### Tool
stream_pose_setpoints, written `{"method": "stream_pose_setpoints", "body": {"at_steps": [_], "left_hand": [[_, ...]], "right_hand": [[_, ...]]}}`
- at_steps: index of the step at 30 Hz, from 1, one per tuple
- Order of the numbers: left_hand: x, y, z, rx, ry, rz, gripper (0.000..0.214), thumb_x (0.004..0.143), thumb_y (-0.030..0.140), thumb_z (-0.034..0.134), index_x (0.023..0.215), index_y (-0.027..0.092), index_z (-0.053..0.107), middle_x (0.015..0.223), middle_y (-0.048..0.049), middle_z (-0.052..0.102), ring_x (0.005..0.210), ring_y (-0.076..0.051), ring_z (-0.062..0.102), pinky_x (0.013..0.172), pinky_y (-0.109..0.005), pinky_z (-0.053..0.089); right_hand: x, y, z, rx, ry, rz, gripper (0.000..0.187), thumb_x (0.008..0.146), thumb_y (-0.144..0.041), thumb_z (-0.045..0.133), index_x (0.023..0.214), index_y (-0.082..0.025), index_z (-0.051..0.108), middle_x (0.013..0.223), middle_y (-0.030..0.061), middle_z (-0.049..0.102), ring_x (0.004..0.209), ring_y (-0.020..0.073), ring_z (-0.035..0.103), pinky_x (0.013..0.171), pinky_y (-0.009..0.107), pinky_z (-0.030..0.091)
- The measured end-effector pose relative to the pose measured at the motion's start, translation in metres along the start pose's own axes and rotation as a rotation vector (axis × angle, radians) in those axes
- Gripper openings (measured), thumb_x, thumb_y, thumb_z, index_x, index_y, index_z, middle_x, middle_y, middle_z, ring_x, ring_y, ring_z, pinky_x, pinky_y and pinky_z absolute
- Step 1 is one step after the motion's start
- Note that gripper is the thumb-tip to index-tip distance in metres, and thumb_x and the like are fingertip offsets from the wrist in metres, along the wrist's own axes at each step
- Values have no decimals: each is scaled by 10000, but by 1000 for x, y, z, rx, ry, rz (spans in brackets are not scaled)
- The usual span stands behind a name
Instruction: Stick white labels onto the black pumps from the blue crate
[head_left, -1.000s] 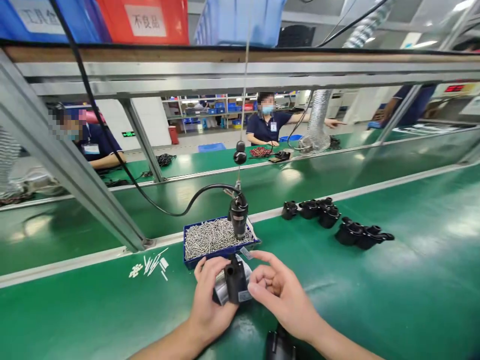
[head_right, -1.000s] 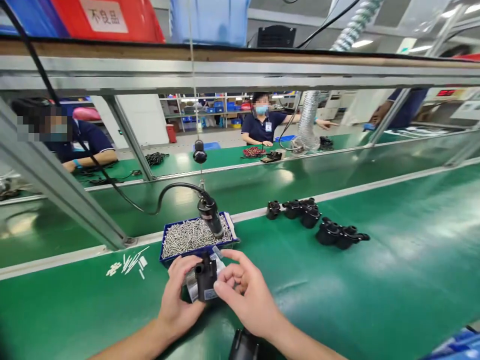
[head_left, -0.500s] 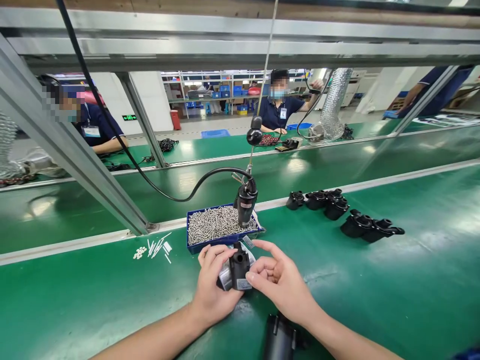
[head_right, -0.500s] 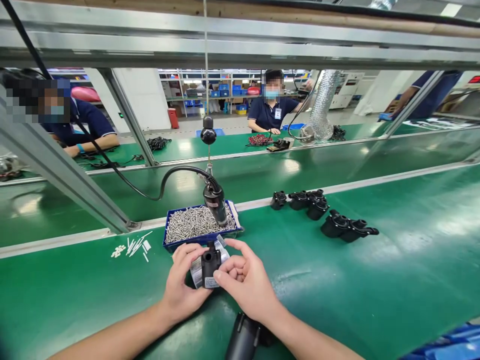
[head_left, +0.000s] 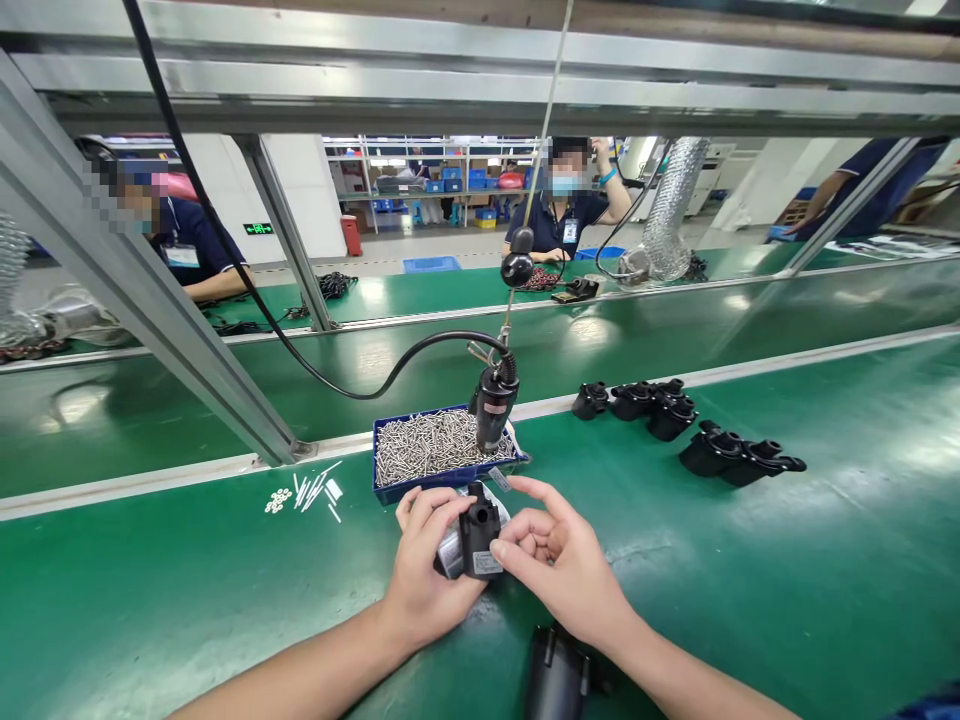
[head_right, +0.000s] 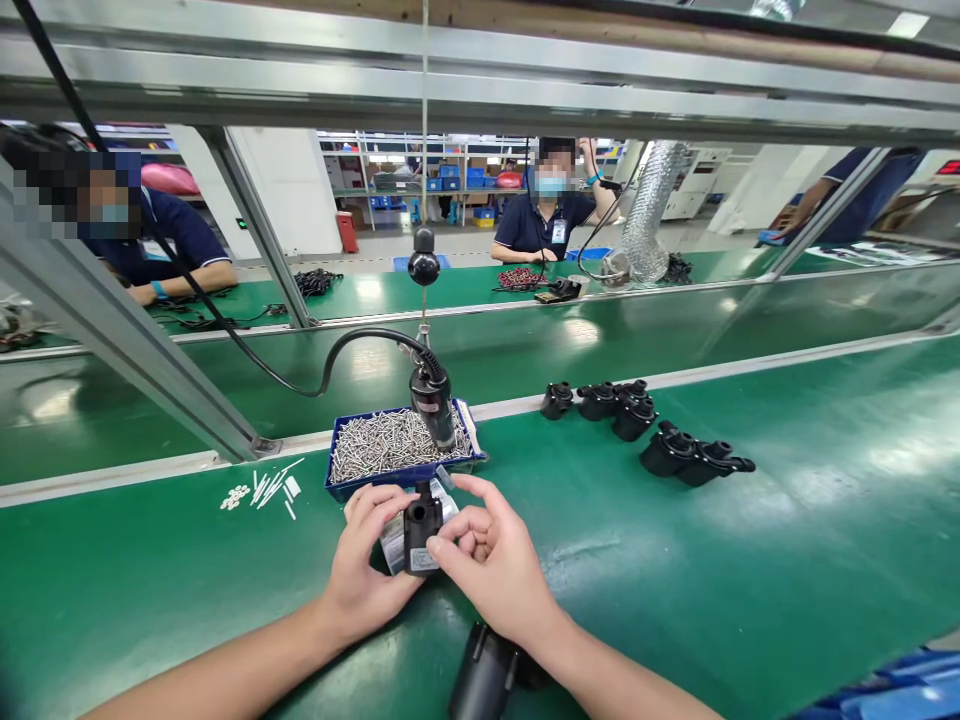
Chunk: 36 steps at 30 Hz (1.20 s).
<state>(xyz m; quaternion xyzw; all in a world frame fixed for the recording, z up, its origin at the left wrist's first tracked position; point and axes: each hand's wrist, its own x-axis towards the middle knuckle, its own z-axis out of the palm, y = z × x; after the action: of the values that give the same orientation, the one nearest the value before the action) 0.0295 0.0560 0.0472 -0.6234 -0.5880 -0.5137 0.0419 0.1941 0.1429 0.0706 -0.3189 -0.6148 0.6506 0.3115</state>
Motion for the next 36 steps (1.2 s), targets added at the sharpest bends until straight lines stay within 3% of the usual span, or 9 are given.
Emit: {"method": "stream_pose_setpoints", "body": {"at_steps": [13, 19, 24, 32, 36], "left_hand": [[0, -1, 0, -23, 1, 3, 391, 934, 240, 680, 1311, 237, 575, 1157, -71, 656, 1075, -263, 657, 1106, -503, 329], [1, 0, -2, -35, 1, 4, 352, 950, 267, 670, 1287, 234, 575, 1130, -74, 658, 1050, -258, 650, 1059, -485, 359], [1, 2, -2, -45, 17, 8, 340, 943, 282, 670, 1266, 224, 581, 1127, -66, 651, 1046, -250, 637, 1007, -438, 393], [2, 3, -2, -45, 17, 11, 344, 926, 267, 681, 1256, 222, 594, 1134, -55, 647, 1053, -236, 629, 989, -407, 407], [2, 4, -4, -29, 24, 10, 355, 900, 257, 675, 1243, 223, 592, 1131, -58, 649, 1055, -244, 630, 979, -408, 415]], "right_hand": [[-5, -4, 3, -155, 17, -139, 521, 917, -372, 758, 1366, -211, 550, 772, -5, 720, 547, 125, 489, 500, 248, 376], [-12, -6, 2, -440, 39, -447, 464, 973, -193, 672, 1405, -255, 514, 826, -17, 762, 494, 104, 503, 467, 249, 389], [-13, -3, 3, -518, 50, -646, 531, 984, -126, 624, 1462, -277, 449, 819, -56, 742, 477, 85, 514, 451, 218, 398], [-13, -5, 5, -594, 62, -676, 566, 985, -123, 592, 1498, -270, 404, 810, -69, 723, 449, 77, 473, 418, 212, 355], [-8, -5, -3, -695, 82, -714, 605, 980, -213, 622, 1531, -240, 375, 889, -21, 708, 519, 100, 543, 517, 236, 468]]}}
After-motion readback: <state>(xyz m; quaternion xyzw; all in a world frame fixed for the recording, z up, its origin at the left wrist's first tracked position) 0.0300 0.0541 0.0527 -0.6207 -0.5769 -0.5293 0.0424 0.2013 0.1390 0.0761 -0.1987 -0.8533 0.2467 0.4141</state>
